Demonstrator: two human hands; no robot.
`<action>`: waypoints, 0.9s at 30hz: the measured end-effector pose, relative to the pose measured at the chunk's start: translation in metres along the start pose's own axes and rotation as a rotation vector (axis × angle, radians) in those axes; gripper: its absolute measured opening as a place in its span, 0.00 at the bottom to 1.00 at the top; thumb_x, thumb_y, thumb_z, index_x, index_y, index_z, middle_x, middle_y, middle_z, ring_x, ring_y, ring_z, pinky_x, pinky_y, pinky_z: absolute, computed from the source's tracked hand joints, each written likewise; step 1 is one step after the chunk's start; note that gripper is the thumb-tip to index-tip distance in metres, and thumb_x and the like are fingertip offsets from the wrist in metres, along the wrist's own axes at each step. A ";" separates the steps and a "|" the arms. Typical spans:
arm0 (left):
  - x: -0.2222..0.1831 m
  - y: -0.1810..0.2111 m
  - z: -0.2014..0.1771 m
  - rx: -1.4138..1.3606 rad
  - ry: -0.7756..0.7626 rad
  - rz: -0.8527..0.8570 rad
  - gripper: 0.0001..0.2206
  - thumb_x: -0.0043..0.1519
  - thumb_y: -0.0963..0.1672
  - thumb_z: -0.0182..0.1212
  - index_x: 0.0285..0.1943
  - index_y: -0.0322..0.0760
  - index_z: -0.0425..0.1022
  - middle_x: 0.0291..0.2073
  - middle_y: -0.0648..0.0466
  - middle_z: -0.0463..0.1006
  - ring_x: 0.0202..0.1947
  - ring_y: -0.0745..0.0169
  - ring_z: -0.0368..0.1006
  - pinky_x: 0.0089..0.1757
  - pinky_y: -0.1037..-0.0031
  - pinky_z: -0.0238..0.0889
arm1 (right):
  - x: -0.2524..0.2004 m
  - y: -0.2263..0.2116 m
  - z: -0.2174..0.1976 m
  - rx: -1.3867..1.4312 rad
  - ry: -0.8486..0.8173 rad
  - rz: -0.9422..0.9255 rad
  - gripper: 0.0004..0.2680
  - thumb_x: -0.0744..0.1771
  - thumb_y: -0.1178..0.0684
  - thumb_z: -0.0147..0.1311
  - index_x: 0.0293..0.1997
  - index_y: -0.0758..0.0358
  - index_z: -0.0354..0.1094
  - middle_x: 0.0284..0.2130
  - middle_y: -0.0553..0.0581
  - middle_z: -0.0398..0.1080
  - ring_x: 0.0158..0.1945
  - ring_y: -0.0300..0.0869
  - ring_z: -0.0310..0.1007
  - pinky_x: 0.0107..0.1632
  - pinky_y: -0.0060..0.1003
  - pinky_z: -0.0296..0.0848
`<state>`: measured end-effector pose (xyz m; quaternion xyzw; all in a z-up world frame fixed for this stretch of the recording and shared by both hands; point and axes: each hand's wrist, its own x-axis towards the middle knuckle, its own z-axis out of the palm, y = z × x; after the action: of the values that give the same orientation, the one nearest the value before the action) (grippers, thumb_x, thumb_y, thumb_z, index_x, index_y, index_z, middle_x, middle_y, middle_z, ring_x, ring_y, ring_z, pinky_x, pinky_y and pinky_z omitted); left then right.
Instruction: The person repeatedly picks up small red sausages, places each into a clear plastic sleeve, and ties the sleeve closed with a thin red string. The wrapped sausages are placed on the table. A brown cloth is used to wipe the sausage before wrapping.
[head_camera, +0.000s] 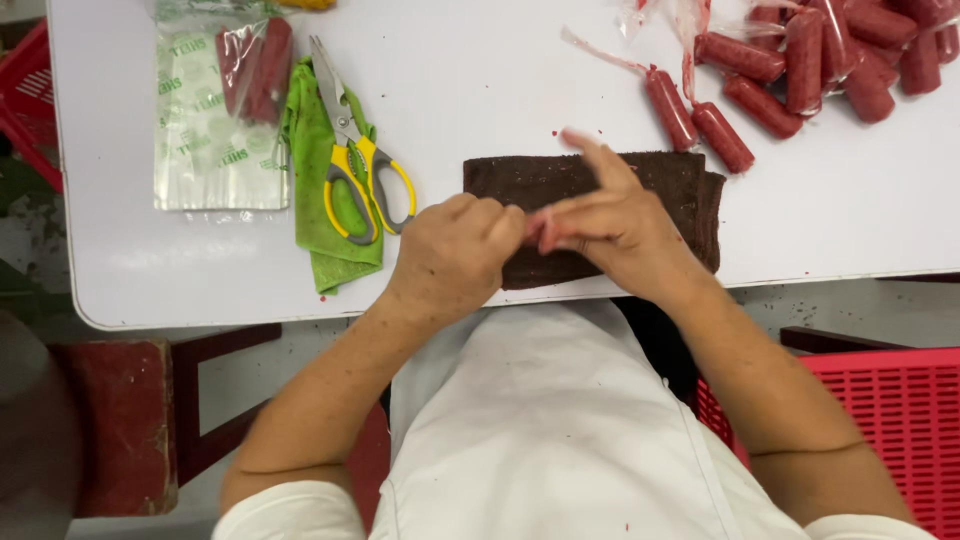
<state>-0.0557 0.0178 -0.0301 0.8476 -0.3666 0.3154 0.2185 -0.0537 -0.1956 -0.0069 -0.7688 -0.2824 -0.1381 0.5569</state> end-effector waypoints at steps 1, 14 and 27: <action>-0.003 -0.001 0.003 0.036 -0.032 0.048 0.06 0.68 0.43 0.51 0.42 0.41 0.74 0.24 0.56 0.66 0.24 0.61 0.68 0.27 0.75 0.66 | 0.001 -0.002 -0.009 -0.114 -0.247 0.055 0.03 0.65 0.54 0.62 0.34 0.58 0.79 0.36 0.54 0.79 0.69 0.57 0.58 0.70 0.57 0.46; -0.026 0.005 0.072 -0.255 0.094 -0.174 0.13 0.65 0.50 0.60 0.40 0.37 0.71 0.35 0.50 0.66 0.33 0.50 0.68 0.33 0.68 0.68 | 0.021 0.049 -0.030 0.223 -0.598 0.161 0.08 0.66 0.53 0.59 0.48 0.59 0.78 0.46 0.54 0.79 0.62 0.50 0.62 0.67 0.51 0.55; 0.035 -0.009 0.064 -0.935 0.110 -0.435 0.06 0.63 0.45 0.64 0.45 0.48 0.84 0.43 0.57 0.80 0.39 0.64 0.80 0.44 0.78 0.72 | -0.030 0.076 0.031 -0.015 0.222 0.345 0.12 0.67 0.57 0.58 0.54 0.70 0.69 0.34 0.65 0.75 0.40 0.48 0.77 0.45 0.47 0.75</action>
<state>-0.0064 -0.0314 -0.0524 0.6983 -0.2717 0.1092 0.6532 -0.0361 -0.1918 -0.0925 -0.7899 -0.0823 -0.1267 0.5943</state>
